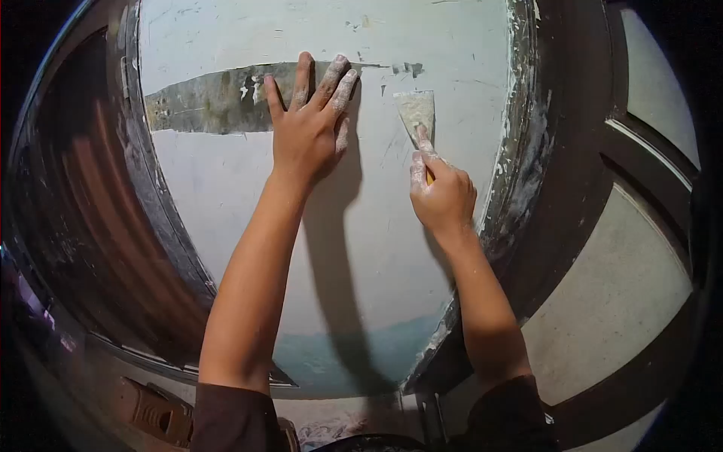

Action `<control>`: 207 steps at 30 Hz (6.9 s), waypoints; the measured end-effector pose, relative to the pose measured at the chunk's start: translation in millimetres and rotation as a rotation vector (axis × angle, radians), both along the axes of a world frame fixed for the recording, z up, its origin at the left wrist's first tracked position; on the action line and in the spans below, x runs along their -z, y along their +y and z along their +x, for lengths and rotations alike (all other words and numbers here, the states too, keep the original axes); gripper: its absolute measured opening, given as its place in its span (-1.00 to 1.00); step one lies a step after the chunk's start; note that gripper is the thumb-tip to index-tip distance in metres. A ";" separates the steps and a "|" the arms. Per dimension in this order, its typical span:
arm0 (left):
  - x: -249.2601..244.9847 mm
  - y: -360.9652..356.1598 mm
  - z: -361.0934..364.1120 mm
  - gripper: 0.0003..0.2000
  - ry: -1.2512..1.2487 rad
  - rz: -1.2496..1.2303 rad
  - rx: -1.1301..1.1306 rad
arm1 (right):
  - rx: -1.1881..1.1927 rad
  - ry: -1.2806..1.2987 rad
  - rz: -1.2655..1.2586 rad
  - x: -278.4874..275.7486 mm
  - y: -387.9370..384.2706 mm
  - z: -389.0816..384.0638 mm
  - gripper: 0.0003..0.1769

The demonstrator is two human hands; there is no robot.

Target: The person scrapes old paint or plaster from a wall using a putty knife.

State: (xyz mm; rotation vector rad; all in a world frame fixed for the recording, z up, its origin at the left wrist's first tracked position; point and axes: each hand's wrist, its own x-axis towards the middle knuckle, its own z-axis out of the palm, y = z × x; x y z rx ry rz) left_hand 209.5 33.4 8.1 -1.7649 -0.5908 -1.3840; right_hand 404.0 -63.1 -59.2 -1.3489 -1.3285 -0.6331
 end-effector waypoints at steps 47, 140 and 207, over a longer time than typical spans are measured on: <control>10.1 8.7 -3.0 -0.43 -0.085 0.063 0.048 | -0.295 0.056 0.174 -5.0 5.0 4.1 -0.83; 15.9 15.2 -1.5 -0.48 -0.143 0.109 0.062 | -0.204 0.072 0.042 -1.0 0.9 -2.4 -0.75; 16.3 17.6 -1.8 -0.54 -0.177 0.123 0.131 | -0.175 0.088 0.071 -5.3 9.3 -7.2 -0.74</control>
